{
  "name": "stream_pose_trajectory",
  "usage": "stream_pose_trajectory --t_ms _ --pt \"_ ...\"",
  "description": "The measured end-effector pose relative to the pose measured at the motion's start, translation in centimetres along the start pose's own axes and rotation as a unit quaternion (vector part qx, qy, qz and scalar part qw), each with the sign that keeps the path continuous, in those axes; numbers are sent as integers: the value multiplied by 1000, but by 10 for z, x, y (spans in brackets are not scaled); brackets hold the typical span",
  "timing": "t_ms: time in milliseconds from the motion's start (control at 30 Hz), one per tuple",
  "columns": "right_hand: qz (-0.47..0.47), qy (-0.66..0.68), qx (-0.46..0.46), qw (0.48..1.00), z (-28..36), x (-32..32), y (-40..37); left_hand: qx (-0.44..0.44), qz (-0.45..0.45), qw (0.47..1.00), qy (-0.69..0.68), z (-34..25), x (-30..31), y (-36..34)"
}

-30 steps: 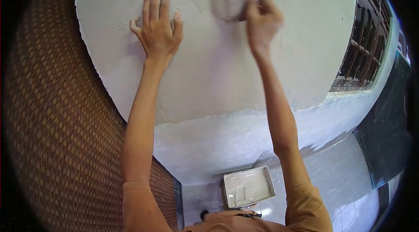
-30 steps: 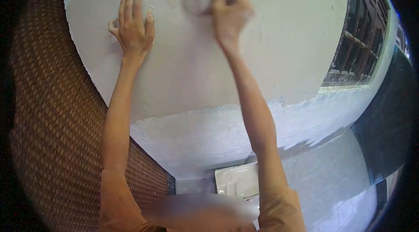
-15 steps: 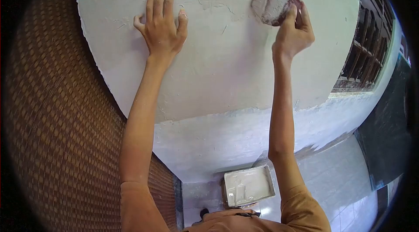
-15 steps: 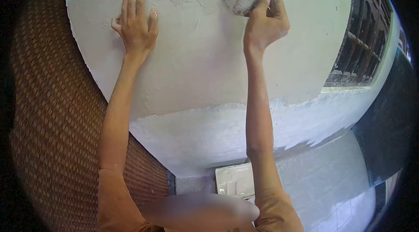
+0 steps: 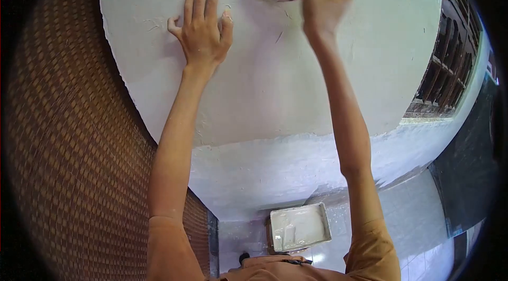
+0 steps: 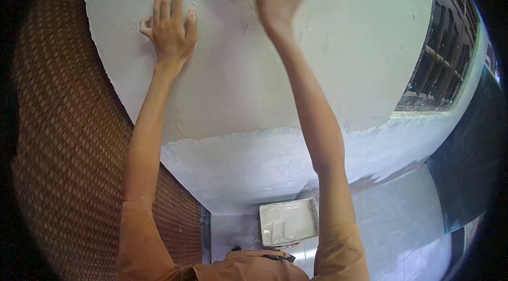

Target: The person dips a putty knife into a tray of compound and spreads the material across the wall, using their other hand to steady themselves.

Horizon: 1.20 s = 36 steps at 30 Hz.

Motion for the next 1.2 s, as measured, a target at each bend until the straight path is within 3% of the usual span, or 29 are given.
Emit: stream_pose_trajectory --t_ms 67,167,200,333,400,467,567,600,667,700,733,800,933,1000,1067,1133,1200 --pt "42 20 -50 998 4 -16 -1 -1 -2 1000 1 0 0 0" --pt "-39 -45 -24 998 8 13 16 -3 -3 1000 -6 1 0 0" --pt "-62 1 -20 998 20 14 16 -2 -3 1000 -14 1 1 0" --pt "-8 -10 11 1000 9 -8 12 -1 16 1000 -5 0 4 1" --pt "28 -20 -47 998 16 -19 2 -6 28 999 17 2 6 0" --pt "-43 -69 -53 995 11 2 12 -7 25 1000 8 2 5 0" --pt "-145 48 17 988 5 30 21 -6 10 1000 -5 2 3 -1" --pt "-144 49 19 988 7 28 15 -9 1 1000 -11 1 2 -1" --pt "-46 0 -84 995 14 14 -3 -11 3 1000 -2 5 1 0" --pt "29 40 -77 996 -9 9 -5 -14 7 1000 8 5 1 -1" --pt "32 -27 -69 997 -2 2 -15 -14 7 1000 7 4 2 0" --pt "17 -29 -5 999 -17 12 -9 -20 27 999 8 8 5 -1" --pt "-110 48 -36 992 6 39 -4 -15 10 1000 -20 6 5 -1" --pt "-14 66 -9 998 -1 28 -8 -14 8 1000 1 4 4 0" --pt "46 -26 -26 998 -2 6 -23 -15 9 1000 2 4 4 2" --pt "29 -53 -46 997 0 10 -25 -16 14 1000 10 4 4 0" --pt "-62 -1 0 998 -16 40 -4 -15 13 1000 8 5 3 0"
Point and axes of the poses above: each hand's wrist, its own y-axis towards the middle knuckle, its own x-axis out of the back of the hand, z = x × y, the point moved 1 cm from there along y, towards the middle knuckle, and after that the axes turned 12 degrees about -x, right-handed, at the moved point
